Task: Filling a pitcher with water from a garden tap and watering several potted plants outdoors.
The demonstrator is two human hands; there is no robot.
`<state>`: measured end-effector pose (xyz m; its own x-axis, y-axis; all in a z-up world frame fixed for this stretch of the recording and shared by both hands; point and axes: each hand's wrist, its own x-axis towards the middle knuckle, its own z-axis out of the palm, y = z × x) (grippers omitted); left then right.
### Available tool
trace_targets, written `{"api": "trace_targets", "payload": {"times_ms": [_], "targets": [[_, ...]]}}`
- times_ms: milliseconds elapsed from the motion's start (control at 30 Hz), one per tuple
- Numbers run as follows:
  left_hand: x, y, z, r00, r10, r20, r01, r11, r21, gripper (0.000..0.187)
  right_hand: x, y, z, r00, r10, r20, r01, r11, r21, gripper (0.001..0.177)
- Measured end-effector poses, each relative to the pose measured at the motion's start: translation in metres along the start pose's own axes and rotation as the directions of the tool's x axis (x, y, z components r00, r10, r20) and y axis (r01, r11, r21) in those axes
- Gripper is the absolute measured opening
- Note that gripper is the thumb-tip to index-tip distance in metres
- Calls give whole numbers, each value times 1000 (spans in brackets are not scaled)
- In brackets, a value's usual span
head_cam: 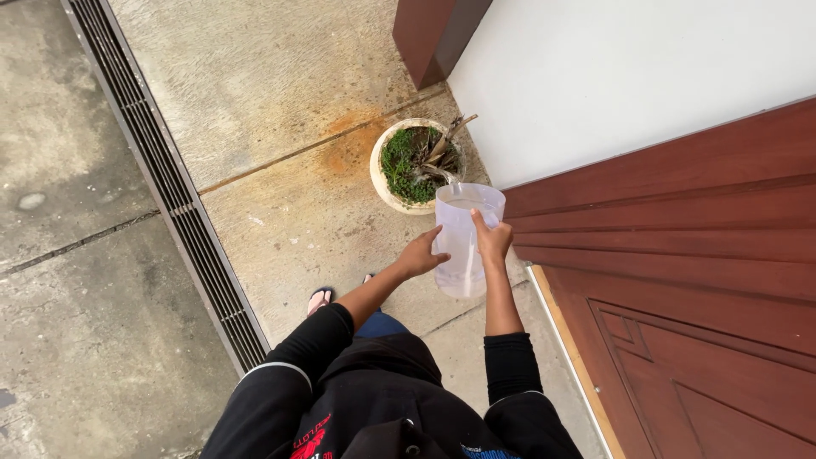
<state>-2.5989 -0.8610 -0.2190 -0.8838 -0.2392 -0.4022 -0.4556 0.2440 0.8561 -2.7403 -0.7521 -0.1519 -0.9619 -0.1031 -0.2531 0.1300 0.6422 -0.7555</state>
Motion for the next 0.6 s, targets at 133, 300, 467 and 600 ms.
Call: {"api": "trace_targets", "payload": {"times_ms": [133,300,467,600], "targets": [[2,-14,5,999,-28,-21,28,1000,4,94,-6,4,6,1000,27,10,-27,1000,-16,55],[-9,-1,-18,989,-124,-87,116,989,-94,92,-30,-10,11,995,-50,-83,63,985,163,48],[-3,-3,-53,952,-201,-231,114,933,-342,88,-59,-41,11,987,-155,-42,160,943,293,41],[8,-13,-89,928,-165,-333,-102,748,-656,83,-65,-65,26,957,-282,61,238,892,383,41]]}}
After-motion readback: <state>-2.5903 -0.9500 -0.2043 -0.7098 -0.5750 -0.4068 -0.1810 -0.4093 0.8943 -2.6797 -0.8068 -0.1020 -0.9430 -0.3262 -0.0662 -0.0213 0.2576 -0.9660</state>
